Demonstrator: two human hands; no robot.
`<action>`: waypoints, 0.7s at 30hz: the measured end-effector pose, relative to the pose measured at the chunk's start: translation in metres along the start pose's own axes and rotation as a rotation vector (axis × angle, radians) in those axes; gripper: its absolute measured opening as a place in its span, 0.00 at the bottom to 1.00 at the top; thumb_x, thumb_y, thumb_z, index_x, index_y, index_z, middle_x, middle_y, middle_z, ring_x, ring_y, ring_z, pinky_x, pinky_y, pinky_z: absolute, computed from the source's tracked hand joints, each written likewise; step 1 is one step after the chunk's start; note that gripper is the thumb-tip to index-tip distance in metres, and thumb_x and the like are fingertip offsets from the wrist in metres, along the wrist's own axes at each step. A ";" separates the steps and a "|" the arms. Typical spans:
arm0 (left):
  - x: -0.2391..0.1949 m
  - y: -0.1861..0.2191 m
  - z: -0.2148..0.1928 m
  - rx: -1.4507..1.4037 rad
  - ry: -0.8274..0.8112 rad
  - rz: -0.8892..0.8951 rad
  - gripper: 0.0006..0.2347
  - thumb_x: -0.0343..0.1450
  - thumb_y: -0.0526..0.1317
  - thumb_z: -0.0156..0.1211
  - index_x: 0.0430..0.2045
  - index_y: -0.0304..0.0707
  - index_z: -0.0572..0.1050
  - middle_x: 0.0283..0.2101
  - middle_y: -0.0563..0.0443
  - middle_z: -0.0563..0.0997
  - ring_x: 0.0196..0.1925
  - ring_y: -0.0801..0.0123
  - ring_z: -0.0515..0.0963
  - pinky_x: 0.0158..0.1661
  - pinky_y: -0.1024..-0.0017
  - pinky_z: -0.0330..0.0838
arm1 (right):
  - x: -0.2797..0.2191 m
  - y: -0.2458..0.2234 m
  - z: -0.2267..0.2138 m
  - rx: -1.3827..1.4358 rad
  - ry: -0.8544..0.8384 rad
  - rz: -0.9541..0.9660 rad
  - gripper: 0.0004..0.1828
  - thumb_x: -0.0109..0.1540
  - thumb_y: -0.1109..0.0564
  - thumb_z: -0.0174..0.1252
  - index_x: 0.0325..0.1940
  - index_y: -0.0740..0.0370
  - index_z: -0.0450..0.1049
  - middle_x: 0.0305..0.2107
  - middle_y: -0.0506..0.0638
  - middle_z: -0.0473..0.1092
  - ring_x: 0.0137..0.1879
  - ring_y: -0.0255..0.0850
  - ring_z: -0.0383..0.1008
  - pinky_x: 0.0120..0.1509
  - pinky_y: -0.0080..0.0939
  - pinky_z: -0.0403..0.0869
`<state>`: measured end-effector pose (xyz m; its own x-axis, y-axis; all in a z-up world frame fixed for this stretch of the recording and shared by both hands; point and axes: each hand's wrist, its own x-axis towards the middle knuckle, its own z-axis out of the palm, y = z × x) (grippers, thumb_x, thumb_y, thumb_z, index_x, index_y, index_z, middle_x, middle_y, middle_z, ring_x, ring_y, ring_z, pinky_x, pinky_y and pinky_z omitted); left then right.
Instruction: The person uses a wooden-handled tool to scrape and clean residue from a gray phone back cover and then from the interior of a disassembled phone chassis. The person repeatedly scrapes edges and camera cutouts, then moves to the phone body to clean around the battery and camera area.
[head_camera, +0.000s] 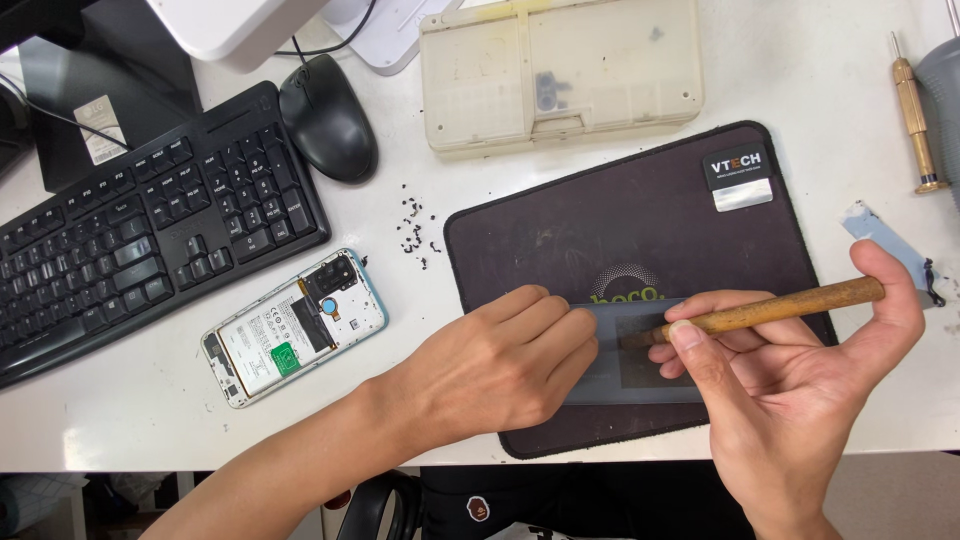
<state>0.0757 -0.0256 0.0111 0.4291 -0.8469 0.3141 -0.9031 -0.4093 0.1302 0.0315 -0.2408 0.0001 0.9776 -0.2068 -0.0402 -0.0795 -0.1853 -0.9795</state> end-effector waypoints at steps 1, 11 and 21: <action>-0.001 0.000 0.000 -0.016 0.007 -0.009 0.03 0.66 0.31 0.64 0.25 0.32 0.75 0.32 0.51 0.70 0.35 0.68 0.73 0.40 0.71 0.71 | -0.001 0.000 0.000 0.000 0.000 0.003 0.44 0.65 0.72 0.55 0.72 0.51 0.33 0.38 0.65 0.75 0.35 0.45 0.80 0.41 0.41 0.84; -0.011 0.002 0.001 -0.228 0.161 -0.111 0.09 0.67 0.31 0.68 0.36 0.29 0.76 0.46 0.44 0.76 0.48 0.59 0.78 0.53 0.67 0.76 | -0.004 -0.001 0.003 -0.022 0.016 0.004 0.47 0.64 0.72 0.55 0.73 0.51 0.32 0.39 0.65 0.74 0.35 0.45 0.79 0.41 0.40 0.82; -0.039 0.062 0.000 -0.114 0.206 -0.229 0.13 0.73 0.36 0.73 0.23 0.37 0.72 0.29 0.51 0.75 0.32 0.63 0.76 0.39 0.65 0.72 | -0.004 -0.006 0.009 -0.087 0.019 0.022 0.46 0.64 0.73 0.56 0.73 0.51 0.34 0.38 0.65 0.74 0.34 0.45 0.79 0.39 0.40 0.81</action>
<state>0.0028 -0.0181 0.0072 0.6191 -0.6461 0.4464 -0.7847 -0.5309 0.3199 0.0301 -0.2305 0.0047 0.9715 -0.2301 -0.0567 -0.1182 -0.2634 -0.9574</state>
